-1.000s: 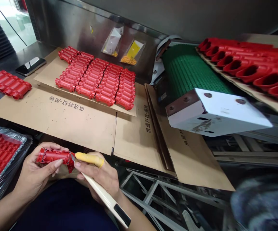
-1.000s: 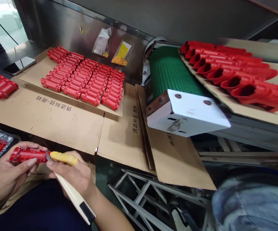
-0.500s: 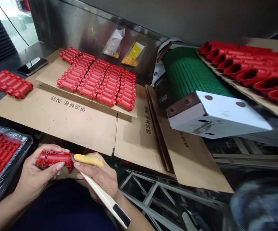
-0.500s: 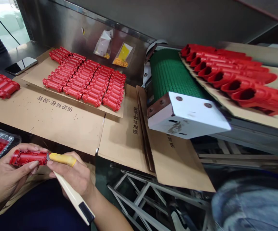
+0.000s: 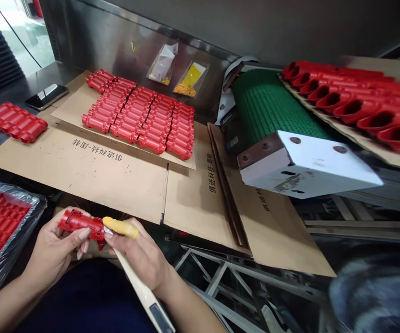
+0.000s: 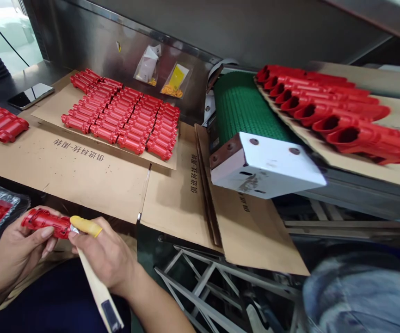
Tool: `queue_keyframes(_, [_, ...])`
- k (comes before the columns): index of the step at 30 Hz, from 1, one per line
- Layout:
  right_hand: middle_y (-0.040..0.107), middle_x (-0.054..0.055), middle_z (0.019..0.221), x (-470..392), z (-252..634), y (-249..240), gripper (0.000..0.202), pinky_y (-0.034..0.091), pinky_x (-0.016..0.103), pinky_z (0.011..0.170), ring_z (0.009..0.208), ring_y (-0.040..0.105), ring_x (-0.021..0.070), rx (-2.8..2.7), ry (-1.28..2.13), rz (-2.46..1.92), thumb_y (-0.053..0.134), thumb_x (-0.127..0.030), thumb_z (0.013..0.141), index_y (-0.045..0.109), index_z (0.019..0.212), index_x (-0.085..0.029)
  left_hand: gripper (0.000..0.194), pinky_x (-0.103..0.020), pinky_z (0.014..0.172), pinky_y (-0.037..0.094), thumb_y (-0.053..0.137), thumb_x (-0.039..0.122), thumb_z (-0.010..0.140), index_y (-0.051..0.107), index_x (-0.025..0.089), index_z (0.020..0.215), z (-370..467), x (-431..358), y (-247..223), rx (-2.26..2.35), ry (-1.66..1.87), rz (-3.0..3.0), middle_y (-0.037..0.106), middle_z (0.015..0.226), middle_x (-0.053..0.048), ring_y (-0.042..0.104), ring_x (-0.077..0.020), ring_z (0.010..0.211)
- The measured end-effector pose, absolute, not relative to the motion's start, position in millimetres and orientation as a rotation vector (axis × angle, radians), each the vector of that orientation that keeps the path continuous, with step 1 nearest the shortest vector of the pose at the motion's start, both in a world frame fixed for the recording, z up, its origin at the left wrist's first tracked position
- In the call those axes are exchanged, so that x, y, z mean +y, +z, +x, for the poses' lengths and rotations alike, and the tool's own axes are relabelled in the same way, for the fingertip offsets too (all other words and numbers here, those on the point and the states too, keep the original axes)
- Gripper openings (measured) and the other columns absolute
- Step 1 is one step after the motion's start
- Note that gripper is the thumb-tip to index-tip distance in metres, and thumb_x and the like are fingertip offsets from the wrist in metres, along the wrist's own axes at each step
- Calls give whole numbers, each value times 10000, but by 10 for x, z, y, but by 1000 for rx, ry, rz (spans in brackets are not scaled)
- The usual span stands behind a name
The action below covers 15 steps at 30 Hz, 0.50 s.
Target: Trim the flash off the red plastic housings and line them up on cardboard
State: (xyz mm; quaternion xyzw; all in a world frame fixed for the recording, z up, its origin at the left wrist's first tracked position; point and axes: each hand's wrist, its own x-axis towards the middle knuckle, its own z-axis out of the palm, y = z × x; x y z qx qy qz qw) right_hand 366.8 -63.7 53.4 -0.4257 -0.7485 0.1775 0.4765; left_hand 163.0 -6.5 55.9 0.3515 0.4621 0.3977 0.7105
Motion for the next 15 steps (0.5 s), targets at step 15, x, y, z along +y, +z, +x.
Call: queue_keyframes(15, [793,169,1209,-700,3536,469,406,694,410,901,1102,767,267,-1578,341,-1071,664,-88,1019,654,1418,-163,260,-294,760,643,975,268,711,816,286,915,1667,-155,664,1157,1088,1149,798,1031,-47,756,-260,990])
